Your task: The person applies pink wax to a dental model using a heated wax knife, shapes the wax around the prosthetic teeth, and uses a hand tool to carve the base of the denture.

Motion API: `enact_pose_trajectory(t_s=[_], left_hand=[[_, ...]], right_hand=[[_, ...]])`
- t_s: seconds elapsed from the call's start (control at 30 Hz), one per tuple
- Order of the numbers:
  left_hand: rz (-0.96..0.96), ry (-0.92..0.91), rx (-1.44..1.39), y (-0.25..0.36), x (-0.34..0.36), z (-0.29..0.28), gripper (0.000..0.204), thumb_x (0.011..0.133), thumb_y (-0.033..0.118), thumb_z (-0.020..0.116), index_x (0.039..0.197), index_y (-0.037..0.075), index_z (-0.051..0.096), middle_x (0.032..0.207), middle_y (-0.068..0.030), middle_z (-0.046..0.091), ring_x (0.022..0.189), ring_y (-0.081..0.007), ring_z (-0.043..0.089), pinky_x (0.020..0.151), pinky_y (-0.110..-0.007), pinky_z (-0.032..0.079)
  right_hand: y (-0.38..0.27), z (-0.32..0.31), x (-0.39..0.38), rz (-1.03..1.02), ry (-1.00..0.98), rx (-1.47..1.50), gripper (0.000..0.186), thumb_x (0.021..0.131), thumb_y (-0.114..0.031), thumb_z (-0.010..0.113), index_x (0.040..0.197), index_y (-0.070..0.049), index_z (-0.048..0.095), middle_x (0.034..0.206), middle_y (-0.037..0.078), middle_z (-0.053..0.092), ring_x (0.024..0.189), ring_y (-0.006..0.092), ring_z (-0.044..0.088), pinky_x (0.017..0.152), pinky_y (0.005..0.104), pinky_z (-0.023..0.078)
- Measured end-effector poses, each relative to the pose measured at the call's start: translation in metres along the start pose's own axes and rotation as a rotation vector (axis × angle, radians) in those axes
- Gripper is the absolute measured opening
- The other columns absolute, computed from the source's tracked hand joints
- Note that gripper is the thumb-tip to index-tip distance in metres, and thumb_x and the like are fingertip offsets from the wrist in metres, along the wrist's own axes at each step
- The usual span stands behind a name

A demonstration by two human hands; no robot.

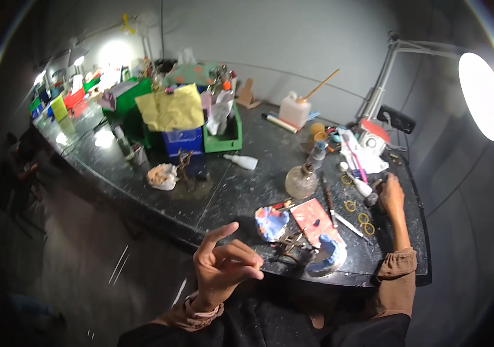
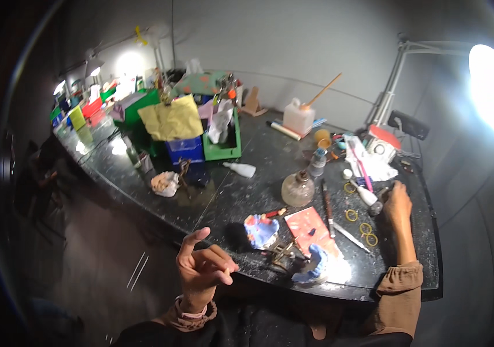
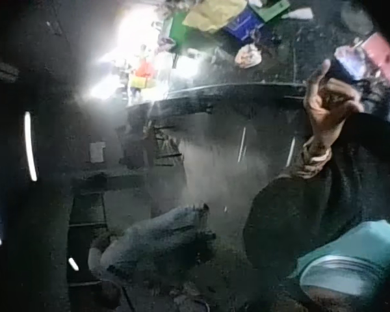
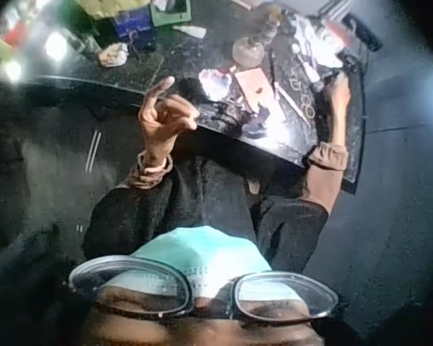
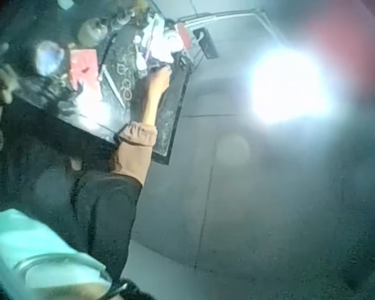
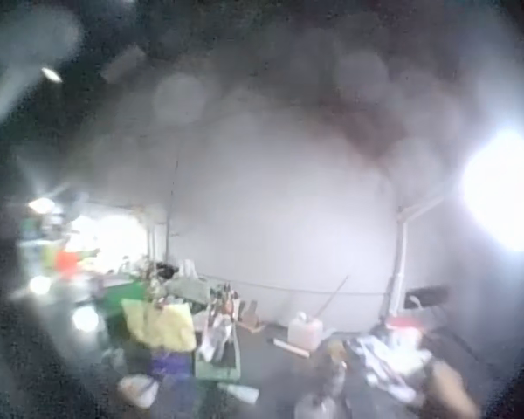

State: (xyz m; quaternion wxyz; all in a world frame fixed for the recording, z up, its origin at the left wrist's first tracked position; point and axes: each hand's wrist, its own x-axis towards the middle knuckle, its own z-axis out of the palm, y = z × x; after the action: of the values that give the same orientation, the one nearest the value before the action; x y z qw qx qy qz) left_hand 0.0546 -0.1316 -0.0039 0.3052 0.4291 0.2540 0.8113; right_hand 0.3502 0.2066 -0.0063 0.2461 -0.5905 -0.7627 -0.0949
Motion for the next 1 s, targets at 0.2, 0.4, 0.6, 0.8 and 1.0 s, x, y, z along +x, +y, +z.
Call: enact_pose_trajectory(t_s=[0.2, 0.4, 0.6, 0.8, 1.0], left_hand=[[0.076, -0.028, 0.121, 0.005, 0.003, -0.002, 0.082, 0.062, -0.01, 0.073, 0.131, -0.002, 0.03, 0.077, -0.0129, 0.063, 0.076, -0.0162, 0.062, 0.068, -0.028, 0.056], [0.19, -0.104, 0.287, 0.0, 0.006, 0.0, 0.084, 0.063, -0.008, 0.073, 0.132, -0.001, 0.027, 0.078, -0.0119, 0.063, 0.077, -0.0168, 0.062, 0.068, -0.028, 0.056], [0.203, -0.312, 0.409, -0.002, 0.025, 0.009, 0.098, 0.06, -0.001, 0.077, 0.135, 0.0, 0.015, 0.071, -0.0099, 0.062, 0.069, -0.0189, 0.06, 0.06, -0.029, 0.056], [0.243, -0.27, 0.33, -0.019, 0.032, 0.026, 0.087, 0.063, -0.003, 0.076, 0.132, -0.004, 0.023, 0.079, -0.0108, 0.065, 0.079, -0.0181, 0.063, 0.07, -0.027, 0.053], [-0.147, -0.086, -0.036, -0.021, 0.022, 0.029, 0.086, 0.069, -0.005, 0.071, 0.137, 0.001, 0.018, 0.083, -0.0127, 0.064, 0.083, -0.0165, 0.061, 0.072, -0.025, 0.052]], right_hand=[[-0.066, -0.056, -0.005, 0.016, 0.21, 0.095, 0.025, 0.091, -0.02, 0.044, 0.107, -0.002, 0.049, 0.086, 0.024, 0.061, 0.08, 0.041, 0.058, 0.066, 0.0472, 0.045], [-0.122, -0.093, -0.044, -0.332, 0.236, 0.552, 0.011, 0.085, -0.008, 0.056, 0.093, -0.001, 0.056, 0.062, 0.01, 0.057, 0.051, 0.0153, 0.051, 0.05, 0.0297, 0.039], [-0.185, -0.145, -0.081, -0.573, -0.773, 1.136, 0.034, 0.065, 0.008, 0.066, 0.097, -0.002, 0.065, 0.083, 0.008, 0.062, 0.08, 0.0188, 0.061, 0.074, 0.0312, 0.049], [-0.187, -0.144, -0.088, -0.799, -0.793, 1.187, 0.029, 0.066, -0.01, 0.071, 0.095, -0.006, 0.069, 0.08, 0.007, 0.062, 0.076, 0.0184, 0.061, 0.068, 0.029, 0.048], [-0.191, -0.144, -0.084, -0.875, -0.888, 1.066, 0.027, 0.069, -0.004, 0.068, 0.096, -0.001, 0.063, 0.089, 0.01, 0.061, 0.081, 0.0227, 0.06, 0.072, 0.0307, 0.046]])
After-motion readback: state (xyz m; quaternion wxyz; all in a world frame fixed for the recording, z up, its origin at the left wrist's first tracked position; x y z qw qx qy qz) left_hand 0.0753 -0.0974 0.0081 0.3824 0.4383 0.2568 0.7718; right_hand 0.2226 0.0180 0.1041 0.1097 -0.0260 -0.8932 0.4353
